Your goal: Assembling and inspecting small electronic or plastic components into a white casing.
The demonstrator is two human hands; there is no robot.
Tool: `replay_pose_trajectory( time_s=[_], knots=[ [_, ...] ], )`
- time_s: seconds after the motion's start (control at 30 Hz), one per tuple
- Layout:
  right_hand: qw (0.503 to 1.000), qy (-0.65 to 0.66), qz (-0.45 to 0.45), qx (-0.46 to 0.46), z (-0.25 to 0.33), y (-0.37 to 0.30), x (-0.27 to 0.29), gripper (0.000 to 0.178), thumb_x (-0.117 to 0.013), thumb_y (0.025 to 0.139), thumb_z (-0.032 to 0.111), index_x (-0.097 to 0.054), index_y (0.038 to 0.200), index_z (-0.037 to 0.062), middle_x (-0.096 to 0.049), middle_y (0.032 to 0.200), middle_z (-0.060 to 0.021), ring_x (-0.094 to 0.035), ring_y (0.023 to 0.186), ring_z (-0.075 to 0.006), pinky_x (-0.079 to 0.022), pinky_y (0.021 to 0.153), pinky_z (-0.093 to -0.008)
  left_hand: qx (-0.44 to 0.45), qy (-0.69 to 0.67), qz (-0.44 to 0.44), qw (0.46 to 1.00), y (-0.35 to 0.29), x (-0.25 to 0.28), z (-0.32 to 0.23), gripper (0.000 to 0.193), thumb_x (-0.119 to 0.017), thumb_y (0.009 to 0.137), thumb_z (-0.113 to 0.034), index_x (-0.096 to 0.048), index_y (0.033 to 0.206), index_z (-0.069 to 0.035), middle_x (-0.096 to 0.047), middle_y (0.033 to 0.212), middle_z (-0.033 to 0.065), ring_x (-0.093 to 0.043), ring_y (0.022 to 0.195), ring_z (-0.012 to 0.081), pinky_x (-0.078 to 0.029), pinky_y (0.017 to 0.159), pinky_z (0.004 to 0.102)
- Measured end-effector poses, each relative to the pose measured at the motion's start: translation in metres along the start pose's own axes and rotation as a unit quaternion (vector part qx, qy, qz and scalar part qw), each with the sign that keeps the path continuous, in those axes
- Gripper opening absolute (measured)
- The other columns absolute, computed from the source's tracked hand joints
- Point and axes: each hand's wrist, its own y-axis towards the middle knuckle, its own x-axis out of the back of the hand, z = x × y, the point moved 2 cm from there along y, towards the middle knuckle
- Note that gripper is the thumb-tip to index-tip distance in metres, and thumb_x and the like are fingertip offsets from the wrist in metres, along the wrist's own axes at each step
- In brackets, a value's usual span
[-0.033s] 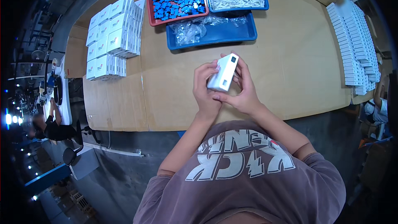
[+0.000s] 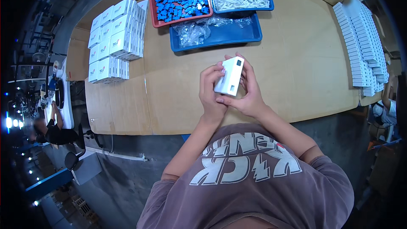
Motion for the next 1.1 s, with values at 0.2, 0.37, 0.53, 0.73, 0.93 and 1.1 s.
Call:
replay_pose_trajectory(
  time_s=[0.2, 0.37, 0.53, 0.73, 0.93, 1.1],
  knots=[
    [0.988, -0.148, 0.017, 0.030, -0.011, 0.008, 0.053, 0.096, -0.088, 0.079, 0.012, -0.033, 0.158, 0.0000, -0.040, 0.159, -0.0172, -0.046, 0.144, -0.0264, -0.036, 0.121, -0.0403, 0.002, 0.112, 0.167, 0.980, -0.003, -0.012, 0.001, 0.080, -0.086, 0.078, -0.013, -0.046, 0.146, -0.003, -0.051, 0.147, 0.0224, -0.051, 0.136, 0.0412, -0.043, 0.114, 0.0471],
    [0.992, -0.048, -0.071, -0.088, -0.045, 0.009, 0.110, 0.056, -0.066, 0.097, 0.019, -0.051, 0.146, -0.0020, -0.061, 0.139, -0.0163, -0.059, 0.127, -0.0237, -0.047, 0.107, -0.0366, 0.110, 0.096, 0.231, 0.962, -0.050, -0.011, 0.016, 0.070, -0.082, 0.084, -0.013, -0.049, 0.143, 0.003, -0.055, 0.140, 0.0224, -0.056, 0.130, 0.0393, -0.045, 0.111, 0.0453],
    [0.952, -0.072, -0.239, -0.179, -0.054, -0.016, 0.194, 0.036, -0.055, 0.104, 0.026, -0.071, 0.117, -0.0036, -0.076, 0.103, -0.0095, -0.071, 0.097, -0.0176, -0.055, 0.087, -0.0351, 0.115, 0.087, 0.258, 0.955, -0.058, -0.023, 0.015, 0.043, -0.073, 0.092, -0.007, -0.060, 0.132, 0.002, -0.067, 0.124, 0.0182, -0.064, 0.119, 0.0332, -0.048, 0.105, 0.0417],
    [0.845, -0.005, -0.532, -0.050, -0.034, -0.071, 0.323, 0.029, -0.064, 0.101, 0.021, -0.070, 0.115, -0.0036, -0.074, 0.101, -0.0086, -0.071, 0.086, -0.0161, -0.058, 0.075, -0.0324, 0.113, 0.092, 0.284, 0.948, -0.048, -0.050, 0.017, 0.031, -0.068, 0.094, -0.004, -0.064, 0.125, 0.001, -0.069, 0.121, 0.0167, -0.065, 0.117, 0.0324, -0.050, 0.102, 0.0411],
    [0.745, -0.066, -0.655, 0.109, 0.027, -0.120, 0.461, 0.033, -0.065, 0.100, 0.016, -0.063, 0.128, -0.0022, -0.071, 0.113, -0.0110, -0.071, 0.099, -0.0180, -0.060, 0.079, -0.0314, 0.061, 0.127, 0.333, 0.932, -0.057, -0.075, 0.025, 0.028, -0.067, 0.094, -0.004, -0.066, 0.122, -0.001, -0.069, 0.120, 0.0132, -0.062, 0.117, 0.0316, -0.047, 0.105, 0.0425],
    [0.660, -0.076, -0.737, 0.125, 0.064, -0.125, 0.548, 0.037, -0.063, 0.100, 0.013, -0.059, 0.132, -0.0045, -0.069, 0.112, -0.0094, -0.068, 0.093, -0.0154, -0.060, 0.079, -0.0327, -0.017, 0.175, 0.260, 0.949, -0.064, -0.078, 0.041, 0.031, -0.063, 0.093, 0.000, -0.063, 0.124, 0.001, -0.060, 0.129, 0.0180, -0.053, 0.126, 0.0353, -0.042, 0.110, 0.0455]
  ],
)
